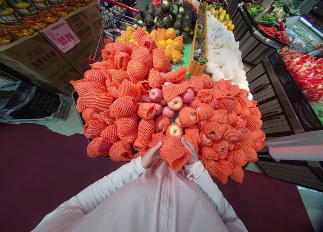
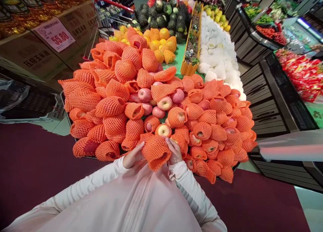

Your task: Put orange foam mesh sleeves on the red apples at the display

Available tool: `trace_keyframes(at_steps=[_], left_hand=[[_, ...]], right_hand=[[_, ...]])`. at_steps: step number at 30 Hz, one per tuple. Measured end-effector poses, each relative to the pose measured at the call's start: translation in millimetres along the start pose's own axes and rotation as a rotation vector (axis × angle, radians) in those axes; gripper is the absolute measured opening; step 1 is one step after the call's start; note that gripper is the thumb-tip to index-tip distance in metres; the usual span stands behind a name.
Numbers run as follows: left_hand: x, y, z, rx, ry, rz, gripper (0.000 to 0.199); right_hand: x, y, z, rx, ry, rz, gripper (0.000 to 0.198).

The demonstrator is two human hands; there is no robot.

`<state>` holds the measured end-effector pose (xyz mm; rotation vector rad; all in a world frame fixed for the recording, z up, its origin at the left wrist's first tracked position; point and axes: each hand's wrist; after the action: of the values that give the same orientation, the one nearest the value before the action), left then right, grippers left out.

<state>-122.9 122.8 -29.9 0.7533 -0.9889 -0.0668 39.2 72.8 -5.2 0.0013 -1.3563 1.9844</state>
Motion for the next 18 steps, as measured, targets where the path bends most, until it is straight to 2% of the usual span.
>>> trace_keyframes(at_steps=[4, 10, 14, 16, 18], left_hand=[[8, -6, 5, 0.060, -0.020, 0.024, 0.047], [4, -10, 4, 0.205, 0.028, -0.031, 0.053], [-4, -6, 9, 0.140, -0.065, -0.088, 0.067], [-4, -5, 12, 0.096, -0.119, -0.095, 0.071], [-2, -5, 13, 0.090, -0.113, -0.087, 0.071]], right_hand=[[10, -5, -7, -0.167, 0.090, 0.150, 0.033], [17, -14, -4, -0.379, -0.004, 0.429, 0.029], [18, -13, -5, -0.323, -0.099, 0.424, 0.026], [18, -9, -9, -0.236, -0.166, 0.387, 0.026], [17, -5, -11, -0.116, -0.276, 0.333, 0.028]])
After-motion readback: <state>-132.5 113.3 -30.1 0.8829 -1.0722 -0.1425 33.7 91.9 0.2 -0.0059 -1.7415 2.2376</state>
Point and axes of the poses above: each hand's wrist, its own z-axis away from the middle knuckle, its own x-axis out of the palm, y = z × x, and after that the axes turned 3 degrees about -z, right-handed
